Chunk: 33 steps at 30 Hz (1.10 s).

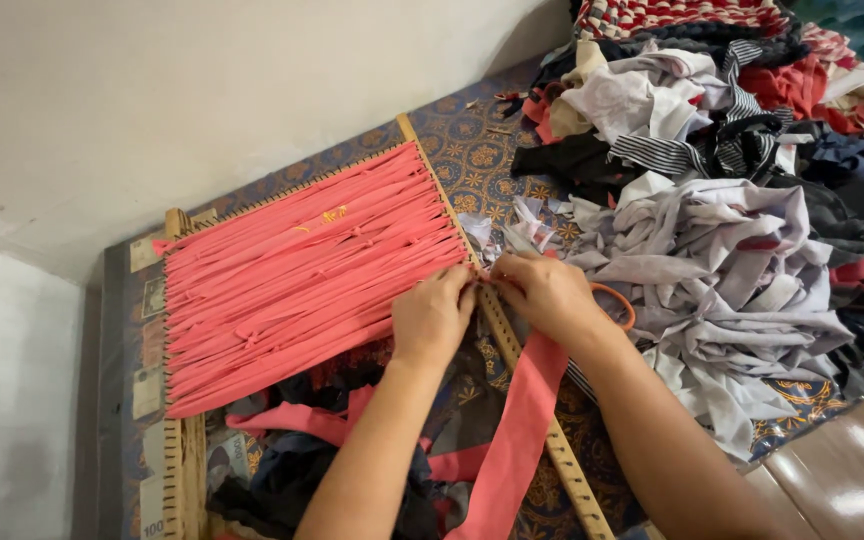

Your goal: Weaving fabric strips onto a wooden loom to create a handmade rug

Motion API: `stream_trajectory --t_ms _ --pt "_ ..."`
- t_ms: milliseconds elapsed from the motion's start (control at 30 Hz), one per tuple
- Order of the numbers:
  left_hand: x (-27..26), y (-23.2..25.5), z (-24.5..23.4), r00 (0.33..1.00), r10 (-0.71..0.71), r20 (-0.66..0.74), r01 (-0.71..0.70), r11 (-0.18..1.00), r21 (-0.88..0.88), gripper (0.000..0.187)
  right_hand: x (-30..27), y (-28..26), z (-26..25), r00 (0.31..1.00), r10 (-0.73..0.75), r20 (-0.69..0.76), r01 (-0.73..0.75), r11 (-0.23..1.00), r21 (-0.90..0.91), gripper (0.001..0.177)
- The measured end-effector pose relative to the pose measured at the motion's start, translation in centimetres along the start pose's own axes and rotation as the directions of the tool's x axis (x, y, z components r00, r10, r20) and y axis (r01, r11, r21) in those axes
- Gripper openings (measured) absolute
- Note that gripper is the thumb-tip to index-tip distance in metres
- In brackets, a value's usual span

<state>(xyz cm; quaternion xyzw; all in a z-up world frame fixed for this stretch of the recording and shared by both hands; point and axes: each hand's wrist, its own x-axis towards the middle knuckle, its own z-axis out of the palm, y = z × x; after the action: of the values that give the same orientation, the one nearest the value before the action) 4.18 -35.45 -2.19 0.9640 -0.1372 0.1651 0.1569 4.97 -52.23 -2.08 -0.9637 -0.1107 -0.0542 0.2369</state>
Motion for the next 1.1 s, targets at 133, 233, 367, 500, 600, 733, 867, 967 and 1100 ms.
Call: stream_trajectory --t_ms 133,233,367,500,600,733,867,967,1100 --pt "-0.4 -0.1 -0.6 0.999 0.047 0.002 -0.047 0.999 0.011 0.01 -0.1 0.8 -0.2 0.995 -0.094 -0.029 0.093 0.995 -0.037 0.013" --pt "-0.8 -0.2 -0.7 1.0 0.025 0.001 -0.025 0.999 -0.022 0.021 -0.2 1.0 0.1 0.988 -0.152 -0.039 0.149 0.986 -0.08 0.013" --pt "-0.3 -0.8 0.5 1.0 0.019 0.021 -0.019 1.0 -0.013 0.016 -0.2 0.4 0.0 0.96 -0.239 -0.146 0.216 0.963 -0.161 0.009" --pt "0.0 -0.7 -0.7 0.997 0.05 0.059 -0.045 0.995 -0.084 0.012 -0.5 -1.2 -0.4 0.911 -0.331 -0.245 0.284 0.936 -0.208 0.007" --pt "0.1 -0.8 -0.8 0.997 0.061 0.054 -0.054 0.991 -0.118 0.01 -0.2 -1.2 0.4 0.887 -0.36 -0.29 0.295 0.924 -0.244 0.006" --pt "0.0 -0.8 -1.3 0.996 0.059 0.062 -0.053 0.994 -0.095 0.012 0.2 -1.5 1.5 0.868 -0.374 -0.327 0.302 0.92 -0.251 0.011" --pt "0.5 -1.0 -1.6 0.987 0.073 0.144 -0.058 0.993 -0.102 0.012 -0.1 -2.1 1.5 0.861 -0.41 -0.301 0.294 0.884 -0.363 0.005" --pt "0.6 -1.6 -1.8 0.973 0.082 0.216 -0.051 0.988 -0.146 0.016 -1.0 -3.1 1.2 0.894 -0.402 -0.197 0.289 0.855 -0.431 0.008" --pt "0.6 -1.2 -2.7 0.964 0.114 0.239 -0.066 0.977 -0.202 0.021 -2.5 -5.1 1.4 0.913 -0.371 -0.168 0.229 0.81 -0.54 0.012"
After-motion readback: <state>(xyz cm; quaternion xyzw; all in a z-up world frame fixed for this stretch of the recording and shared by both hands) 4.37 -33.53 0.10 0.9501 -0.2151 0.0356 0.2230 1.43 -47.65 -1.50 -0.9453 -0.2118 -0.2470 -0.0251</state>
